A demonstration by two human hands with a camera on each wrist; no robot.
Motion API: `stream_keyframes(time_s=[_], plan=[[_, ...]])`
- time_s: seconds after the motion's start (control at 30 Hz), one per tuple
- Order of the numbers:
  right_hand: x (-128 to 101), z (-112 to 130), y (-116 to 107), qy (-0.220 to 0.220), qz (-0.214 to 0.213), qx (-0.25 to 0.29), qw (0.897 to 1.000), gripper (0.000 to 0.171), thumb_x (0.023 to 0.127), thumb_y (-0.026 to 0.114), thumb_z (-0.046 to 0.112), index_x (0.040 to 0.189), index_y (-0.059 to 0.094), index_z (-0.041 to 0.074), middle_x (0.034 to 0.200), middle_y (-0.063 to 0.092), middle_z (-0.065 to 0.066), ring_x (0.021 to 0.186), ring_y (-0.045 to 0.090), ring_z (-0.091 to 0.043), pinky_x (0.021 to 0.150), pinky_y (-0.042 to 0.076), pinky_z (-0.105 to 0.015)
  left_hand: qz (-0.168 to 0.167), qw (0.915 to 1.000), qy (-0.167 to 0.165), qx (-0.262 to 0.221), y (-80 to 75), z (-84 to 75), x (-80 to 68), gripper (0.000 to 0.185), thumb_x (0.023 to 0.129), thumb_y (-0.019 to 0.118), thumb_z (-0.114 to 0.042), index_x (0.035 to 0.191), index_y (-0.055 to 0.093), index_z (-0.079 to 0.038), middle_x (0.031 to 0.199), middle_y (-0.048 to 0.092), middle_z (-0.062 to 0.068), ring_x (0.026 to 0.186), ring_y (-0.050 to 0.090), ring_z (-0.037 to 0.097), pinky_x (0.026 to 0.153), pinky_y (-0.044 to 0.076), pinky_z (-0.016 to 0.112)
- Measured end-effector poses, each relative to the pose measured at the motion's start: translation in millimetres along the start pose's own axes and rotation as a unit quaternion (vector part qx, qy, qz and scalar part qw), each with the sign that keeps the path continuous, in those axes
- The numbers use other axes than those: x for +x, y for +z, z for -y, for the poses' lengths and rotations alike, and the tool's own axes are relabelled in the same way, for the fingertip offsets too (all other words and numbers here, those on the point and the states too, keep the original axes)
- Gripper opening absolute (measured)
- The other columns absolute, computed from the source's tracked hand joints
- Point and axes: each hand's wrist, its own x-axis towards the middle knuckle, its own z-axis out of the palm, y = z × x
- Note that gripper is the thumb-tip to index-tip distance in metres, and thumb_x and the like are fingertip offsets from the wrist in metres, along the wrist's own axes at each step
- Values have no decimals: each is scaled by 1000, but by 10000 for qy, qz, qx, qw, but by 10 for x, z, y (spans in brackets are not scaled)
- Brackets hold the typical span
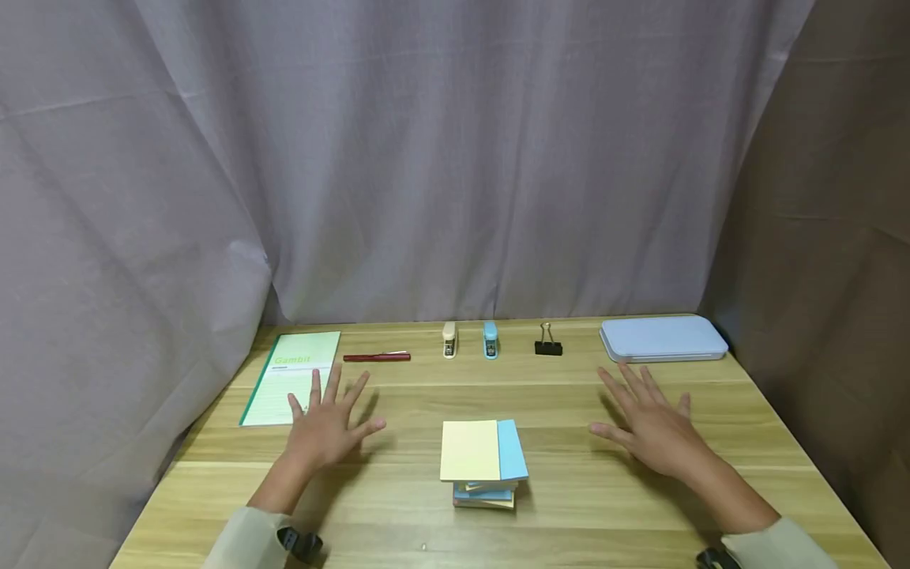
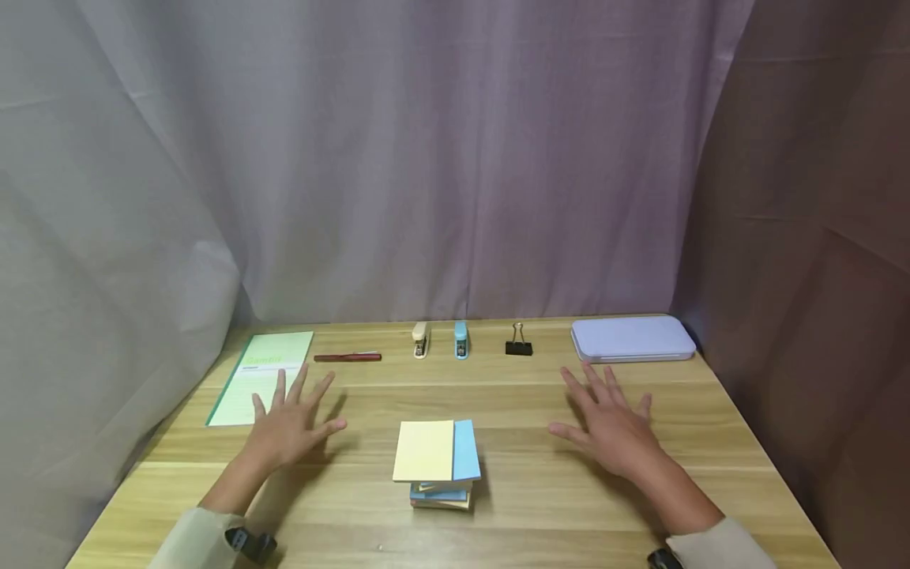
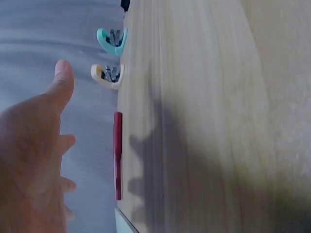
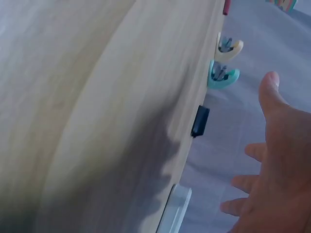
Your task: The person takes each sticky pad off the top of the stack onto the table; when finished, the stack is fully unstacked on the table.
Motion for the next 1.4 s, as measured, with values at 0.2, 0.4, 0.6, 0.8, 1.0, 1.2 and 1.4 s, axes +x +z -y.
stream_keyframes(time_s=[0.2, 0.4, 0.6, 0.8, 1.0, 1.2, 1.4], plan=[[13, 186, -21, -317, 0, 183, 9993, 91, 95, 66, 59, 166, 20, 25, 171, 17, -15, 153, 15, -51, 97, 6, -93, 142, 9985, 406, -352, -31, -137, -79, 90, 92, 62, -69, 164, 26, -30, 171, 17, 15, 154, 3, 51, 110, 9, 83], [21, 430, -37, -683, 202, 605, 9956, 90, 94, 65, 60, 166, 22, 24, 170, 22, -10, 155, 16, -45, 103, 7, -89, 613, 9809, 1121, -1467, -13, -380, -198, 95, 91, 72, -56, 165, 23, -21, 171, 15, 8, 156, 7, 42, 117, 13, 74], [43, 725, -60, -1210, 531, 1267, 9831, 89, 95, 66, 58, 165, 24, 21, 169, 25, -10, 155, 17, -43, 110, 9, -83, 1238, 9279, 1465, -3196, 54, -716, -325, 103, 88, 79, -45, 167, 15, -26, 171, 15, 12, 156, 13, 40, 120, 21, 66], [90, 1039, -5, -1632, 1218, 2132, 9555, 94, 93, 72, 52, 166, 22, 21, 170, 20, -15, 153, 22, -44, 115, 27, -71, 1550, 8684, 1556, -4445, 181, -1010, -375, 114, 86, 82, -43, 167, 4, -26, 172, 15, 6, 158, 12, 33, 123, 20, 57], [129, 1299, 133, -1688, 1400, 2641, 9392, 102, 83, 83, 53, 163, 31, 17, 162, 37, -13, 139, 46, -37, 103, 48, -57, 1582, 8165, 1402, -5373, 299, -1166, -378, 126, 82, 88, -40, 166, -2, -11, 169, 25, 6, 157, 19, 30, 123, 19, 58], [119, 1397, 237, -1596, 1195, 2697, 9421, 102, 74, 86, 62, 158, 40, 26, 149, 47, 2, 121, 53, -19, 90, 50, -36, 1573, 7978, 1048, -5725, 363, -1256, -389, 128, 80, 91, -31, 166, -2, -12, 156, 44, 8, 143, 42, 28, 119, 30, 56], [113, 1406, 262, -1586, 1082, 2745, 9422, 92, 79, 83, 61, 155, 43, 29, 149, 48, 5, 121, 54, -17, 92, 50, -36, 1521, 8012, 1002, -5700, 393, -1281, -401, 123, 82, 90, -27, 166, 2, -14, 158, 40, 8, 149, 35, 36, 120, 25, 65]])
